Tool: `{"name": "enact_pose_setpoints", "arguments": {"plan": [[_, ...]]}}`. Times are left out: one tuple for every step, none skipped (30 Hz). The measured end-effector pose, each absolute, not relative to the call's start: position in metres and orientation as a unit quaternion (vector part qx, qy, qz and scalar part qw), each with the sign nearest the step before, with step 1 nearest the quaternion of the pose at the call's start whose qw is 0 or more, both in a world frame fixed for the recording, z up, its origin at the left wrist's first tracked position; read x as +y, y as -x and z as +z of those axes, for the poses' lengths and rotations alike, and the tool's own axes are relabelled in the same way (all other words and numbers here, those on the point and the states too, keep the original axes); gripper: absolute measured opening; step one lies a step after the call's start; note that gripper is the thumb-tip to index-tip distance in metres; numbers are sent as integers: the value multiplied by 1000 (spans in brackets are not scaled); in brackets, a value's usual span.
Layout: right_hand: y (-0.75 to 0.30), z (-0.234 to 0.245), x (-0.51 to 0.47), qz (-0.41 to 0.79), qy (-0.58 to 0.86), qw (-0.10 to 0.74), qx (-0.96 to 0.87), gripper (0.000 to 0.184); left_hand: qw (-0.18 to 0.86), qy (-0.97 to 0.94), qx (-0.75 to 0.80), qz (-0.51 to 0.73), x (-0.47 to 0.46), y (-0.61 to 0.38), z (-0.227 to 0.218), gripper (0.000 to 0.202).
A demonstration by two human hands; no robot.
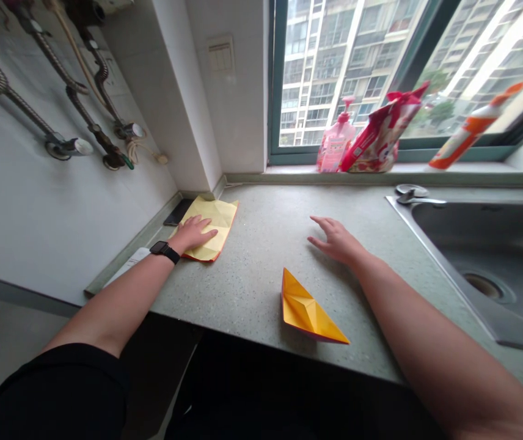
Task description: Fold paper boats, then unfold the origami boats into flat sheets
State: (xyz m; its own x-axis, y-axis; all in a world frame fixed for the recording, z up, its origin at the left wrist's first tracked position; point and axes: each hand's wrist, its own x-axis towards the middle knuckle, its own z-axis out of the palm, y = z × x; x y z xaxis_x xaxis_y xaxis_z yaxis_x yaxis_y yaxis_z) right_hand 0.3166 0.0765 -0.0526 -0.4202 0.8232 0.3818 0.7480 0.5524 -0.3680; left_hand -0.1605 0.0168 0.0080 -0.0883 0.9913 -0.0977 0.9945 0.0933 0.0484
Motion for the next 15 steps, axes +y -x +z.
{"name": "enact_pose_setpoints", "arguments": {"plan": [[-316, -53, 77, 71, 467, 267, -840, 68, 55, -673, 738, -17, 17, 161, 5, 80], [-316, -52, 77, 70, 465, 268, -841, 67, 58, -671, 739, -17, 16, 161, 3, 81], [-316, -52, 77, 70, 463, 270, -841, 66, 62, -669, 740, -15, 16, 162, 3, 81], [-316, -51, 77, 69, 460, 273, -842, 65, 64, -667, 742, -13, 16, 162, 5, 81], [-316, -50, 76, 67, 458, 277, -842, 62, 66, -664, 745, -8, 16, 162, 8, 81], [-315, -47, 76, 66, 455, 282, -842, 57, 64, -661, 747, 1, 17, 162, 13, 80], [-314, -44, 74, 68, 453, 286, -842, 51, 58, -660, 748, 16, 18, 161, 19, 78], [-312, -40, 72, 73, 452, 288, -841, 45, 49, -663, 746, 40, 20, 158, 27, 76], [-310, -35, 69, 86, 450, 288, -841, 40, 35, -673, 736, 73, 22, 154, 36, 73], [-307, -29, 65, 108, 448, 284, -841, 36, 20, -686, 719, 113, 23, 147, 45, 69], [-303, -23, 60, 140, 446, 273, -841, 35, 12, -703, 694, 156, 24, 138, 53, 65], [-300, -16, 55, 180, 440, 255, -842, 35, 13, -721, 663, 200, 24, 126, 61, 60], [-296, -9, 50, 225, 430, 228, -844, 34, 26, -736, 634, 237, 23, 112, 67, 55], [-292, -1, 45, 267, 415, 192, -848, 32, 50, -748, 608, 262, 20, 96, 71, 52], [-289, 6, 39, 304, 401, 153, -850, 32, 85, -758, 584, 277, 17, 79, 73, 50]]}}
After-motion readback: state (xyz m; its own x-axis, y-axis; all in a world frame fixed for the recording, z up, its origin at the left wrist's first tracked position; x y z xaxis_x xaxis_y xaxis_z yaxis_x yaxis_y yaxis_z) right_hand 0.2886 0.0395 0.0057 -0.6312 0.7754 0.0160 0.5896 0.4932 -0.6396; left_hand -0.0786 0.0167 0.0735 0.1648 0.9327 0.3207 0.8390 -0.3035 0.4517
